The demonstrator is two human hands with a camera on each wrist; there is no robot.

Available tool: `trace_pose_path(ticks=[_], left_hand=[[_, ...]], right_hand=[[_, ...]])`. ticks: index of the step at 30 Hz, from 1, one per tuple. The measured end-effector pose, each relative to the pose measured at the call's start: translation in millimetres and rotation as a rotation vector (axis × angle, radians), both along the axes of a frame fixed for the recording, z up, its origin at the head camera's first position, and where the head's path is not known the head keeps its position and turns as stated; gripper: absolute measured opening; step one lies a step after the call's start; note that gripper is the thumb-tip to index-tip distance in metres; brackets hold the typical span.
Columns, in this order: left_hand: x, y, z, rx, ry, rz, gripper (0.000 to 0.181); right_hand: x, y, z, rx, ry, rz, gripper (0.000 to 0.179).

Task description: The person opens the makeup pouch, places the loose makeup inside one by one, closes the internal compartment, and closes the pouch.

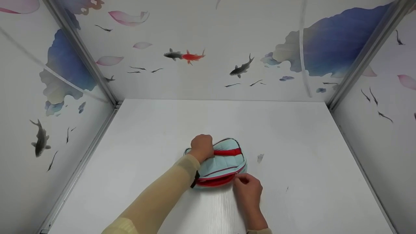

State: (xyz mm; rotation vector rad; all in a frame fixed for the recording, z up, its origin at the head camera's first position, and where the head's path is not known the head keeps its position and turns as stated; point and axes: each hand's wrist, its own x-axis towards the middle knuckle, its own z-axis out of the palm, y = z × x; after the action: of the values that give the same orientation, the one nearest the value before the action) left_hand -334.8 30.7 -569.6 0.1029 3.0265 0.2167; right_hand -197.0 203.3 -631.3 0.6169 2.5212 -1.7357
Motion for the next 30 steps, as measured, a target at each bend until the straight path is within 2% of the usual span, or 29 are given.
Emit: trace_pose_path(ticks=[8,16,21,30], left_hand=[[-1.9,1.0,-2.8,-0.004,-0.028,0.011,0.018],[1.2,0.2,-1.3,0.002,-0.021,0.022,0.018],[3.4,0.0,2.8,0.003,-0.022,0.019,0.017],[1.5,1.1,1.8,-0.026,-0.017,0.013,0.016]], right_hand=[[2.6,-4.0,0.4,-0.013,-0.031,0.007,0.018],[2.1,-6.4,-0.1,0.006,-0.035,0.028,0.02],[2.8,-7.7,0.0,0.017,-0.017,0.029,0.019],[7.6,-18.3,-0.8,0.005,0.032,0.048,0.02]])
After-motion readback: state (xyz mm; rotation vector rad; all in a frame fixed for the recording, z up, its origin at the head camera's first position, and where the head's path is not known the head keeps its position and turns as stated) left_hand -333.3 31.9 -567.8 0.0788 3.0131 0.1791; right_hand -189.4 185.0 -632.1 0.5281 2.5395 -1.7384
